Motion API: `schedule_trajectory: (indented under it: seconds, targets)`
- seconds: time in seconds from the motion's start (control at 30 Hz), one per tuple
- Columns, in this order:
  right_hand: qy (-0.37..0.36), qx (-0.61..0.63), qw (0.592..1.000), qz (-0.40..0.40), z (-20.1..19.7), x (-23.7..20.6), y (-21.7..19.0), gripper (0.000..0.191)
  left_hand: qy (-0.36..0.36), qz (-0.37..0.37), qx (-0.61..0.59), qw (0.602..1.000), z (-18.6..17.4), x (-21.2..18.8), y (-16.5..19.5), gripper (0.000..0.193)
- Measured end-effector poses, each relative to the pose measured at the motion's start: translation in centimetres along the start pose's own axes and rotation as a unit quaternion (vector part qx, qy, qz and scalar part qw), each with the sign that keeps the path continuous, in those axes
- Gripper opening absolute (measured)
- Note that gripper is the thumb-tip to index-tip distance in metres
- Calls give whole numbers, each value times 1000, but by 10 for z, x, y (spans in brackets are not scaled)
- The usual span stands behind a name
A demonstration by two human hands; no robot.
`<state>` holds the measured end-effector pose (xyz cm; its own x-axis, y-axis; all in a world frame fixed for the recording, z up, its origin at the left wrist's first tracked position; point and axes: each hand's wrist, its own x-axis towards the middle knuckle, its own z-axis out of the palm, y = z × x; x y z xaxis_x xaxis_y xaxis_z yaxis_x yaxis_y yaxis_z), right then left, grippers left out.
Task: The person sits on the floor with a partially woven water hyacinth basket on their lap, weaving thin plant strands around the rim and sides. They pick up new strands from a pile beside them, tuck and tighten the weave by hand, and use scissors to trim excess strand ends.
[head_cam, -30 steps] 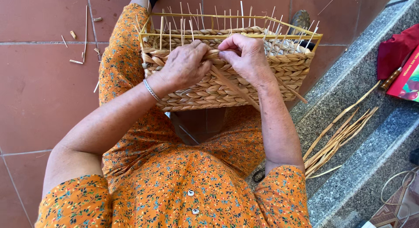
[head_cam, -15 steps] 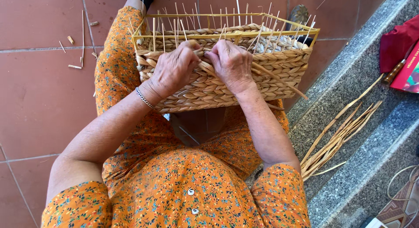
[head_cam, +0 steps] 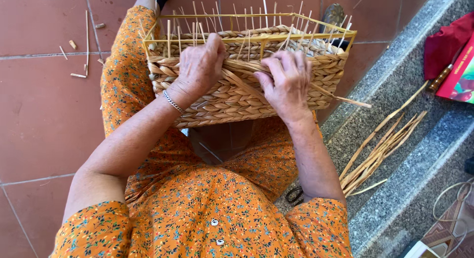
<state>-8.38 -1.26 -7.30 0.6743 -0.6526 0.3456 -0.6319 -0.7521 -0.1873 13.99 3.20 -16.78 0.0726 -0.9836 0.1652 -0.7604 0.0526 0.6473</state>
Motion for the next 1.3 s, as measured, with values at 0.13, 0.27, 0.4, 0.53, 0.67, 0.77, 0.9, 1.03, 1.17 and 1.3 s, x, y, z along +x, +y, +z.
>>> schedule_trajectory:
  seconds: [0.13,0.27,0.4,0.53,0.67,0.77,0.9,1.03,1.17,1.3]
  targets:
    - [36,9,998,-41,-4,-17,-21,26,18,-13,-6,1000,-2,1,2,16]
    - [-50,-2,999,-16,4,-26,-28,21,25,-10,-15,1000,-6,3,6,19]
    - [-71,145,985,54,0,-27,-15,15,6,-36,-28,999,-6,3,6,17]
    - [10,34,999,-23,11,-6,11,16,15,-16,-28,999,-8,2,6,18]
    - [-90,65,989,102,32,10,30,19,35,30,-54,997,-24,-2,14,19]
    - [-64,81,990,101,39,4,37,22,36,45,-113,992,-44,-11,23,33]
    - [-76,76,988,107,42,1,40,24,97,99,-107,985,-49,-17,40,20]
    - [-80,48,990,105,34,6,37,33,-13,51,-80,995,-32,-2,50,26]
    - [-99,16,988,116,12,9,34,42,-210,-85,-82,970,-27,14,38,23]
    - [-8,50,998,25,-2,13,24,24,-138,6,-218,966,-34,12,29,35]
